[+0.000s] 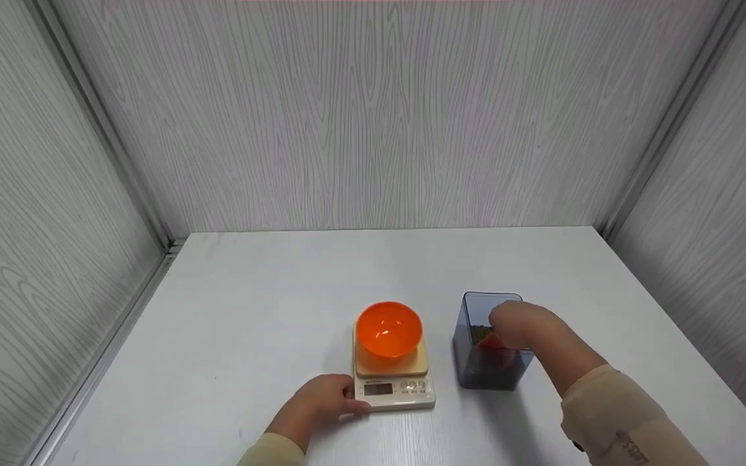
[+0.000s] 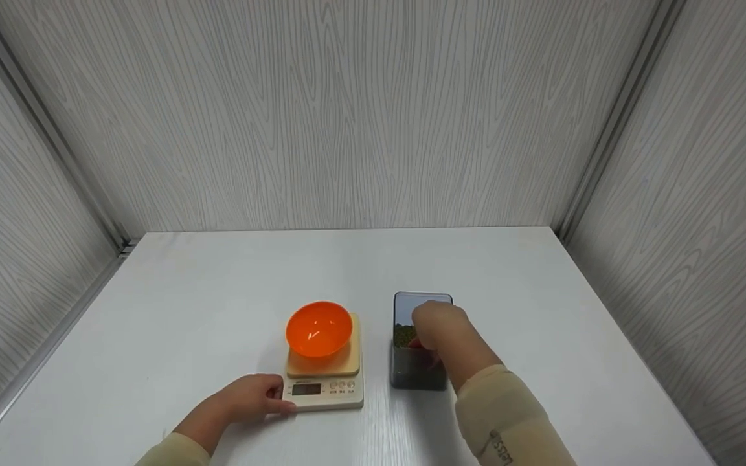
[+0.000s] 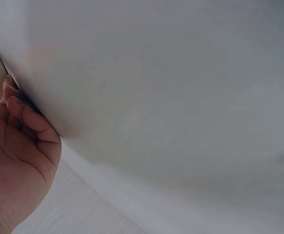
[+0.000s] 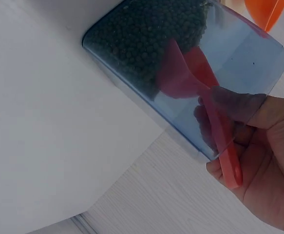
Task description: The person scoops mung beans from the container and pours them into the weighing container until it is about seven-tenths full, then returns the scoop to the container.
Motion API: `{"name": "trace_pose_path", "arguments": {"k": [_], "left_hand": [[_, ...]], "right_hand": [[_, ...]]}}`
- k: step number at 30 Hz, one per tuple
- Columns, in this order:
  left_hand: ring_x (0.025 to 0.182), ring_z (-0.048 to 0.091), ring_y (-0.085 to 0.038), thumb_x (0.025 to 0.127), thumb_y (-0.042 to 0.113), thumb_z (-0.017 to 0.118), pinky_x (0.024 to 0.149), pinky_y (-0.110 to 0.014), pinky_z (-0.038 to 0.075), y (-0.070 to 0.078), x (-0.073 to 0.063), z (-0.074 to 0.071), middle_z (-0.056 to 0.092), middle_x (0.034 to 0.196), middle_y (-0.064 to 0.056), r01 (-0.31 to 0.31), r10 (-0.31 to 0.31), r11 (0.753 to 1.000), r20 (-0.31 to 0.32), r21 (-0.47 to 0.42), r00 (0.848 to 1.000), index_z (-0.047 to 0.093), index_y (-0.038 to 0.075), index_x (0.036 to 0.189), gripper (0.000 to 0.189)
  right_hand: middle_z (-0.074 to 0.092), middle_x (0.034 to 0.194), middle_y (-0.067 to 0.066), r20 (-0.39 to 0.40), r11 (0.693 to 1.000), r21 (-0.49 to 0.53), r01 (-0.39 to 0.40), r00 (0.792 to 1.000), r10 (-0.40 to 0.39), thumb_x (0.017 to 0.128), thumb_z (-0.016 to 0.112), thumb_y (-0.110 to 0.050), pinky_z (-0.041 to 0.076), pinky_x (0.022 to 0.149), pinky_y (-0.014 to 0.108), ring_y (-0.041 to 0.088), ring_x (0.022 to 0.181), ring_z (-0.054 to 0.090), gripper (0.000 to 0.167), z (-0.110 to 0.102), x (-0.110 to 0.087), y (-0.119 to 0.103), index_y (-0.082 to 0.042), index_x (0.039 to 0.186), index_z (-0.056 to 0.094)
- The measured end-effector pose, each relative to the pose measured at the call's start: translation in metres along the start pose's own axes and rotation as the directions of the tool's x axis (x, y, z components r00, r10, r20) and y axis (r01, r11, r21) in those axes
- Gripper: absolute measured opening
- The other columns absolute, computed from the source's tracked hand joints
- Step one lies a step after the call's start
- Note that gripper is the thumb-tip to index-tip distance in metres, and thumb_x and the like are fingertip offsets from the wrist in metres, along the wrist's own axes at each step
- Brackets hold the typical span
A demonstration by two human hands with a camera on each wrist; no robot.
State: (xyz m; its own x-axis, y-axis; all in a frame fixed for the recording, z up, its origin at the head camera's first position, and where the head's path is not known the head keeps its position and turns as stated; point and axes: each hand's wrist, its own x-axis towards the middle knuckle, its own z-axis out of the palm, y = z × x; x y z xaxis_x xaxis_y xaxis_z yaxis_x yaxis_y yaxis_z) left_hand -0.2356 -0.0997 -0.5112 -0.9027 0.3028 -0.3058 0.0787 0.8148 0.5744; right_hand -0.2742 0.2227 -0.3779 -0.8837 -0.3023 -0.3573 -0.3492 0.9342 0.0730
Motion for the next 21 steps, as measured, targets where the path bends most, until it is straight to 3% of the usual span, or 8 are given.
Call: {"name": "trace_pose_path", "arguments": {"k": [9,14,21], "left_hand": [[0.067,0.045,-0.016,0.071,0.050,0.071,0.062,-0.033,0.034,0.001,-0.003,-0.001,0.046,0.065,0.002,0.018,-0.018,1.000,-0.005,0.014,1.000,0.053,0.015,0.073,0.039],[0.066,0.045,-0.016,0.071,0.050,0.071,0.061,-0.033,0.034,0.002,-0.002,0.000,0.046,0.064,0.002,0.021,-0.021,1.000,0.001,0.009,1.000,0.052,0.015,0.072,0.040],[0.067,0.046,-0.017,0.070,0.050,0.072,0.062,-0.034,0.034,0.002,-0.001,0.000,0.048,0.066,0.001,0.039,-0.039,0.999,0.012,-0.013,0.999,0.053,0.016,0.073,0.039]], "right_hand": [[0.060,0.080,0.008,-0.052,0.981,-0.180,0.068,0.996,-0.079,0.076,0.066,0.000,0.049,0.075,0.041,0.021,0.070,0.050,0.016,0.004,0.002,-0.002,-0.007,0.091,0.066],[0.057,0.078,0.005,-0.038,0.996,-0.077,0.035,0.999,-0.038,0.081,0.061,-0.002,0.048,0.075,0.042,0.021,0.071,0.049,0.014,0.010,0.005,0.004,-0.008,0.093,0.065],[0.051,0.069,0.002,-0.050,0.997,0.065,0.049,0.998,-0.046,0.084,0.055,-0.004,0.045,0.066,0.036,0.019,0.067,0.046,0.009,0.015,0.009,0.013,-0.008,0.087,0.063]]}}
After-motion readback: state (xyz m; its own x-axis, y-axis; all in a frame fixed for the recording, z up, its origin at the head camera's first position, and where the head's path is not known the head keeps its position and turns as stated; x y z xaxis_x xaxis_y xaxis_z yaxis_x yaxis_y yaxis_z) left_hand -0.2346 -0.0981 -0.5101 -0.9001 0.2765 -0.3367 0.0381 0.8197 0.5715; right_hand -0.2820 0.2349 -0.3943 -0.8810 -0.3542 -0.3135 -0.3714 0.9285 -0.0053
